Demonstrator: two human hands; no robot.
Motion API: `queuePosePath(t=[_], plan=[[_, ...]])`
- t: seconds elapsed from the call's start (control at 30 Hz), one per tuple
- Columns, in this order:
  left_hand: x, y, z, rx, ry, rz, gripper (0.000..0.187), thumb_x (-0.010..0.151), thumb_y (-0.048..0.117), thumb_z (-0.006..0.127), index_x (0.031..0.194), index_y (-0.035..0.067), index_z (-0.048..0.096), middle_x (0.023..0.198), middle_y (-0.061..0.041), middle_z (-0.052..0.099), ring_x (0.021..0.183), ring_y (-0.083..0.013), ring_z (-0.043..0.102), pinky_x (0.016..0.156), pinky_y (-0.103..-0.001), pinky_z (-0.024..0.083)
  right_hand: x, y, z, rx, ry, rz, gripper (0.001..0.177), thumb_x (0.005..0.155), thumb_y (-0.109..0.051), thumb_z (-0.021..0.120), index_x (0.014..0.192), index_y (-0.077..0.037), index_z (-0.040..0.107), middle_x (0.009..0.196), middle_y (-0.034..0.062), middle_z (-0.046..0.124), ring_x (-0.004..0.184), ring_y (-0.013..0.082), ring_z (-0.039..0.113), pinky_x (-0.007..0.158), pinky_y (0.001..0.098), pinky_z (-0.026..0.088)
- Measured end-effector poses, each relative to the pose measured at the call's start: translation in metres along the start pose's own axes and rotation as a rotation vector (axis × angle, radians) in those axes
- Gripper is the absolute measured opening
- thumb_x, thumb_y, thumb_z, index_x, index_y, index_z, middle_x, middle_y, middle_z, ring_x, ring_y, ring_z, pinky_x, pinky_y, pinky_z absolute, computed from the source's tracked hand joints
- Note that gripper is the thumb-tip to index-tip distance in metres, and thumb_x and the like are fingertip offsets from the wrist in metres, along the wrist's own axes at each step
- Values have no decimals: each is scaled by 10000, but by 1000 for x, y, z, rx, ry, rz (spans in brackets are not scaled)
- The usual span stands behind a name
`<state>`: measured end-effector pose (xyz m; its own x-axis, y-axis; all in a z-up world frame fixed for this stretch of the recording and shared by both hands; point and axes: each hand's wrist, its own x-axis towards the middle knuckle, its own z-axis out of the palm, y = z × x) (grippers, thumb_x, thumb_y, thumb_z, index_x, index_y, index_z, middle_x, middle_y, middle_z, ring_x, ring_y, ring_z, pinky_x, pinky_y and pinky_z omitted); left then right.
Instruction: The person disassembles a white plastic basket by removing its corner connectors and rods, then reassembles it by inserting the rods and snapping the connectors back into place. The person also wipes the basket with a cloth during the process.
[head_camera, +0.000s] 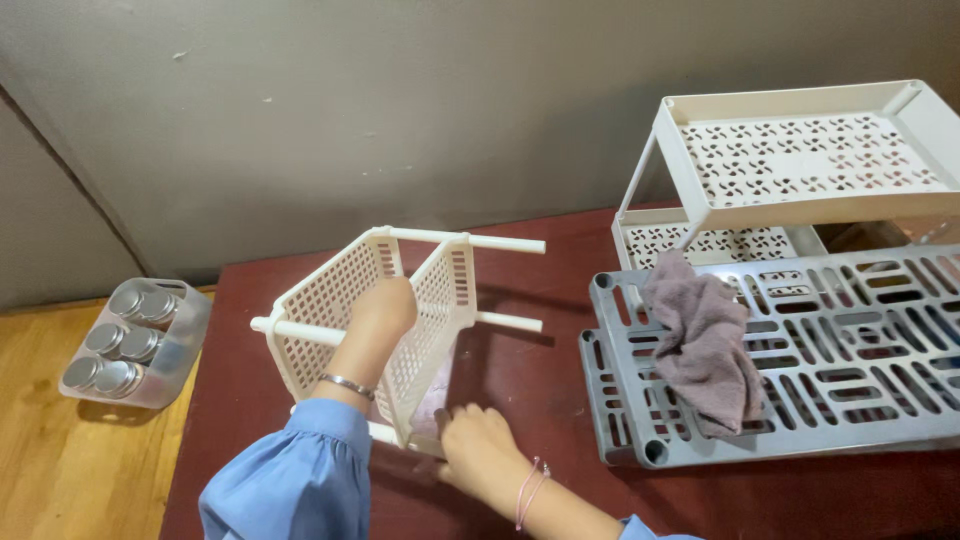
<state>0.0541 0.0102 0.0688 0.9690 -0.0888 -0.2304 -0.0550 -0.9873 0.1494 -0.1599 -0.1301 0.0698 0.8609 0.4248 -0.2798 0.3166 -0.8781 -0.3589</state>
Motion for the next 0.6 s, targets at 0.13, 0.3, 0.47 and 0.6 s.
queuePosePath(t=[0.13, 0.3, 0.47, 0.6], plan=[[2, 13, -29, 121, -113, -14, 279, 941, 165, 569, 1137, 116, 760, 1176, -165, 725, 1115, -349, 702, 919, -495, 562, 17, -31, 43, 126, 215, -205, 295, 943, -218, 640, 1185, -53, 670, 913, 154, 731, 810, 336, 711, 679, 468, 554], [-18, 29, -81, 54, 84, 253, 414, 975, 434, 620, 1221, 110, 699, 1149, -175, 729, 1069, -372, 691, 916, -502, 550, 16, -39, 18, 253, 227, -128, 392, 915, -195, 657, 1274, -40, 622, 776, 176, 700, 698, 398, 690, 597, 506, 540], [-72, 24, -94, -18, 642, 751, 463, 959, 407, 634, 1299, 92, 646, 1365, -244, 610, 1187, -450, 609, 1033, -501, 473, 11, -28, -53, 278, 275, 8, 304, 886, -332, 690, 1047, -75, 678, 824, 184, 708, 739, 411, 685, 661, 521, 547], [-115, 0, -78, -127, 572, 779, 604, 943, 443, 616, 1450, 128, 529, 1478, -254, 542, 1234, -470, 570, 998, -497, 457, 12, -16, -86, 190, 177, 137, 252, 848, -317, 673, 923, -80, 717, 811, 182, 711, 769, 390, 697, 714, 517, 558]])
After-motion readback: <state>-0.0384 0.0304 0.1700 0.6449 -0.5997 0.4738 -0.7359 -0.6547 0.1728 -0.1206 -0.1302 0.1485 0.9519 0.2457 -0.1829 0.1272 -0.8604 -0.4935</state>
